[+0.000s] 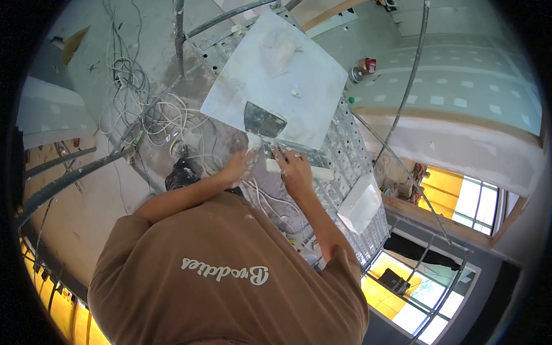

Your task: The person applies joint compound to a broad knife and then scrapes the compound onto a plasterboard surface on a workbench, using a smaller putty knife to transfer material between tools.

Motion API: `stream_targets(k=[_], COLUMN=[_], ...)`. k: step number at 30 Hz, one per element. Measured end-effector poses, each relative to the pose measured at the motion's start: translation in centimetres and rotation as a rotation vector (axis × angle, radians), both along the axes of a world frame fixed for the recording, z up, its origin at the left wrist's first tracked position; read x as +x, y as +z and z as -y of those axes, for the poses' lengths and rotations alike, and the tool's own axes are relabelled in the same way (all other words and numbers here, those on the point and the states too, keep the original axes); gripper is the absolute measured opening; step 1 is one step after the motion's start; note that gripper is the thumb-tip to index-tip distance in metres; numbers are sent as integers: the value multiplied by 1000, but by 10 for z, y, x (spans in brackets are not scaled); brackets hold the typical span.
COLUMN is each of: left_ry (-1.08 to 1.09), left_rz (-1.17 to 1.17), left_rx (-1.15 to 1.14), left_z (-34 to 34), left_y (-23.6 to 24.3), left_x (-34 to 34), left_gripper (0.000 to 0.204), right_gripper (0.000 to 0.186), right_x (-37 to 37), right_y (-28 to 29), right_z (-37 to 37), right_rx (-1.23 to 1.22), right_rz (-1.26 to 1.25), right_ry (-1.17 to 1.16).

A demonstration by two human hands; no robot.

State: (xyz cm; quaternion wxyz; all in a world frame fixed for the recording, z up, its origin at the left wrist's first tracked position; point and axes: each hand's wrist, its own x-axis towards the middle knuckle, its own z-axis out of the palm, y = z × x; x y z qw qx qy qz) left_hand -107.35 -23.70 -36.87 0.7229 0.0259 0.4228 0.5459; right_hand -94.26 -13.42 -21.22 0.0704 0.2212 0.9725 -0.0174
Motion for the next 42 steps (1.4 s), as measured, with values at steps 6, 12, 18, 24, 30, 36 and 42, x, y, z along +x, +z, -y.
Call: stream_targets(k=[6, 12, 18, 24, 30, 36, 42], left_ry=[-170, 66, 55, 9, 109, -57, 174], left_rz=[-131, 11, -166, -165, -293, -170, -256], left_rx=[42, -12, 104, 147, 204, 34, 272], left_z=[0, -1, 1, 3, 0, 0, 0], left_y=[-6, 7, -28, -6, -25, 5, -31], left_x=[-4, 2, 9, 2, 13, -7, 22], left_gripper=[36, 34, 27, 19, 18, 21, 24], right_gripper=[66, 66, 63, 62, 59, 49, 45], right_x=[-14, -9, -28, -45, -40, -83, -74], right_y=[-6, -12, -12, -29, -19, -21, -27], right_z=[6, 22, 14, 0, 24, -12, 0], right_rx=[-36, -38, 9, 50, 16, 22, 39], right_rz=[26, 83, 102, -27, -84, -70, -58], right_ry=[-92, -147, -102, -17, 32, -9, 28])
